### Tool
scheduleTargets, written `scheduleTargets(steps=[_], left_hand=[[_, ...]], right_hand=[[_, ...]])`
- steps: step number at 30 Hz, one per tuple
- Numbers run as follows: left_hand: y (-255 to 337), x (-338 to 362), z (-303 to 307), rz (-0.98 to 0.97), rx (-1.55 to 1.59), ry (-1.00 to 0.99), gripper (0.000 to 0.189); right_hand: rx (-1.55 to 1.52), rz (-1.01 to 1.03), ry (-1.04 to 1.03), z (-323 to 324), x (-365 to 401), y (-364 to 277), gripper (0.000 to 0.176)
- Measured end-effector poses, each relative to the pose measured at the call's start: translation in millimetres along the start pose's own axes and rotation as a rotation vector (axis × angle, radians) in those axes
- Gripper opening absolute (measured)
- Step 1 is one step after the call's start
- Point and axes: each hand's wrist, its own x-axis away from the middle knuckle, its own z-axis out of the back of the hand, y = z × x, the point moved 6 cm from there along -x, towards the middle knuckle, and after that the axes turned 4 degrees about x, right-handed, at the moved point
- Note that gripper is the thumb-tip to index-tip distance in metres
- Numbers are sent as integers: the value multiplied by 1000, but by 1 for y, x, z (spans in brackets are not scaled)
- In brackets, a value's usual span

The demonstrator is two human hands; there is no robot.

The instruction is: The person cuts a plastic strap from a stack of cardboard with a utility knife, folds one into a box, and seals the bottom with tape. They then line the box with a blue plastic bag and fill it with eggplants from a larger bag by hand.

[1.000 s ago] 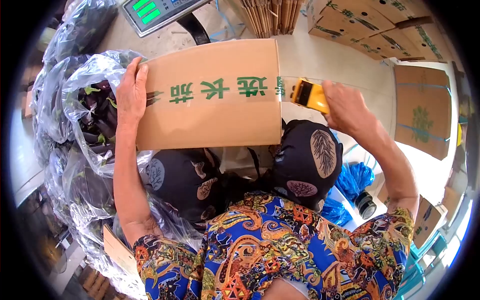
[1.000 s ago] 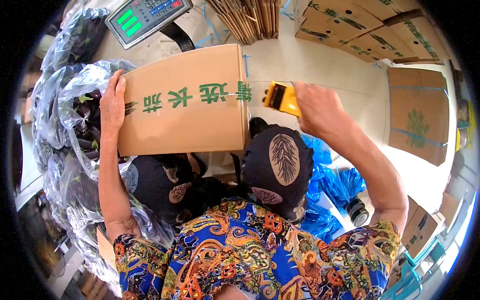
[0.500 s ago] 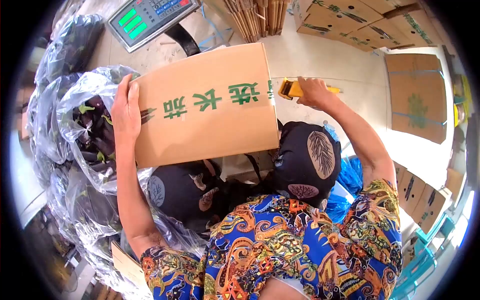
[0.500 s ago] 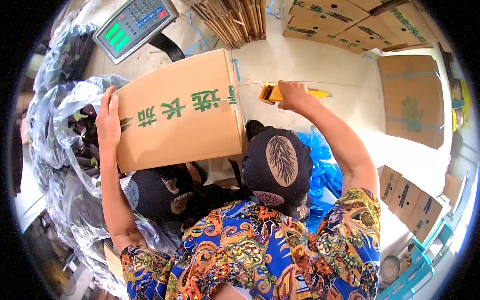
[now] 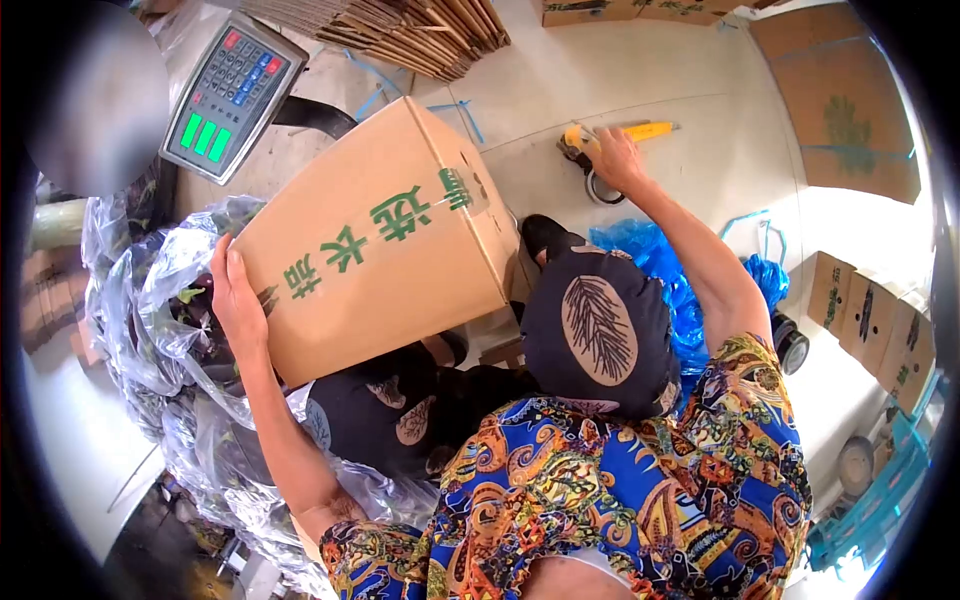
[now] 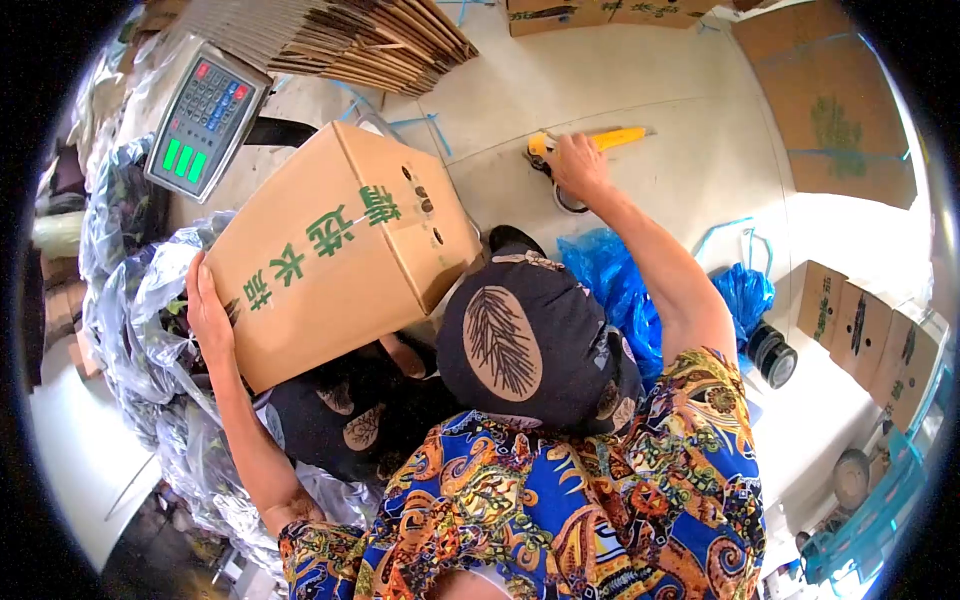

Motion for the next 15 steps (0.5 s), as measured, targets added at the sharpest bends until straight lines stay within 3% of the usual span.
scheduleTargets(steps=[1, 3, 5, 9, 10, 13, 15], left_hand=[[1, 0, 0, 8, -8, 0, 45], [5, 1, -1, 18, -18, 0, 47], [4, 1, 0, 22, -20, 12, 47], [6, 6, 7, 7, -25, 20, 48], [6, 7, 9, 17, -21, 25, 49], [7, 8, 13, 28, -21, 44, 53], [-1, 5, 15, 6, -6, 81, 55]], right_hand=[[-124, 31, 102, 9, -6, -11, 53], [-173, 338, 284, 55, -8, -89, 50], [-1080, -74, 91, 95, -6, -157, 51], [-1087, 228, 99, 134, 14, -264, 53], [-1094, 237, 97, 128, 11, -265, 46], [-639, 467, 280, 71, 1, -243, 38], [-476, 481, 435, 33, 7, -221, 38]])
